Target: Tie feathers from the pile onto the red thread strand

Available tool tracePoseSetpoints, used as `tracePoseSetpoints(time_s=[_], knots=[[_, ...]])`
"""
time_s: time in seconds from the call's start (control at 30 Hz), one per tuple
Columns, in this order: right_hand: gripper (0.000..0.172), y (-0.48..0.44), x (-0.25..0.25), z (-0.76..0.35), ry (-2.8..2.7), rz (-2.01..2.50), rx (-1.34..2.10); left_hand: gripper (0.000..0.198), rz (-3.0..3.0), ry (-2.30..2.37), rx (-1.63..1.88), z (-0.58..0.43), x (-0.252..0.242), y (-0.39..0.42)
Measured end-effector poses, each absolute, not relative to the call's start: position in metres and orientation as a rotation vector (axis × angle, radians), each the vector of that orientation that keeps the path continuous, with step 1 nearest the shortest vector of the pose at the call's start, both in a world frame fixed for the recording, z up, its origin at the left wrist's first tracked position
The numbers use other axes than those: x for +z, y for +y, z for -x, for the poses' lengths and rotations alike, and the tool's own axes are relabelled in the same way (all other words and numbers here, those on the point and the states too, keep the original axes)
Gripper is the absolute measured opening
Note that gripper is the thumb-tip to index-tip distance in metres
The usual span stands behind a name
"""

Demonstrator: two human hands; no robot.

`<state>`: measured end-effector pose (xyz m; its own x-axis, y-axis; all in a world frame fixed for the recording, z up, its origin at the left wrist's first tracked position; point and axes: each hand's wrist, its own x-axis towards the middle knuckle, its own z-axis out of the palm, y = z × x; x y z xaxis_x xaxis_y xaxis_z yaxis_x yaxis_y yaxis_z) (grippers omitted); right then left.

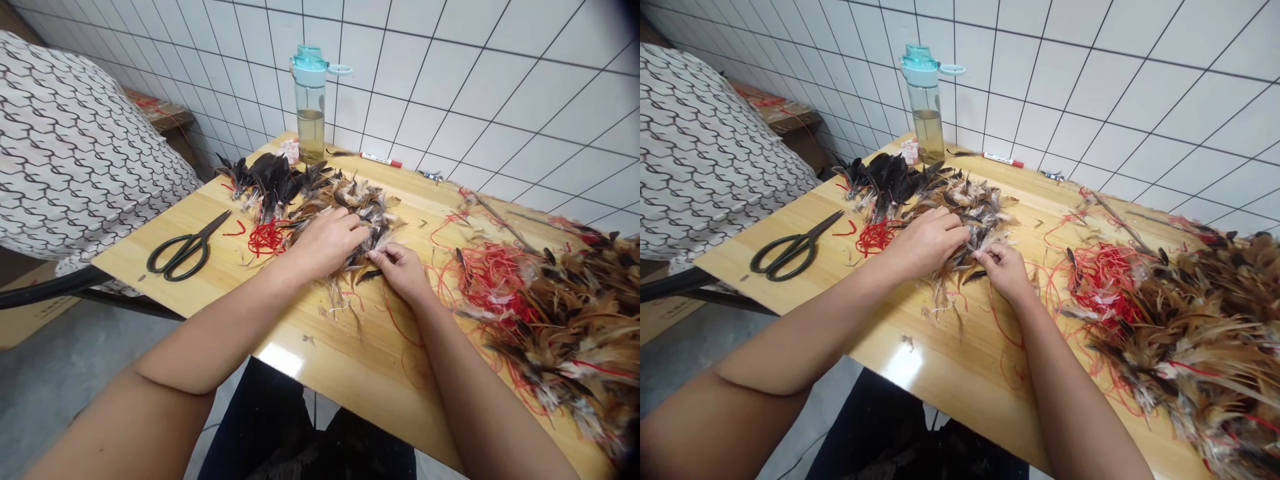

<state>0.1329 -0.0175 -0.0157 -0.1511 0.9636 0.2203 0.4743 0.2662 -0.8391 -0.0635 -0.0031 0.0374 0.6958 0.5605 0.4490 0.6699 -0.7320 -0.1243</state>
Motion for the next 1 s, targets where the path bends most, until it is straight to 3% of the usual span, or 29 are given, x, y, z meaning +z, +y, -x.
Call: tracePoseSetpoints(time_s=[0.13,0.4,0.67,1.0], knots=[[0.022,-0.018,-0.014,-0.13,-1.778,1.28,0.787,0.023,2.653,-0.932,-0.597,0.06,0.035,-0.004],[0.025,-0.017,-0.012,-0.134,-1.385,1.26,0.93,0.023,2.628,-1.044,-0.998,0.058,0.039,-0.009],[0.027,-0.015,-0.014,-0.136,-1.327,1.315,0.83,0.011,3.007,-1.035,-0.464,0.054,0.032,-0.012],[0.033,-0.006,-0.021,-0.152,-1.211,1.351,0.594,0.015,2.984,-1.111,-0.334,0.049,0.022,-0.011]])
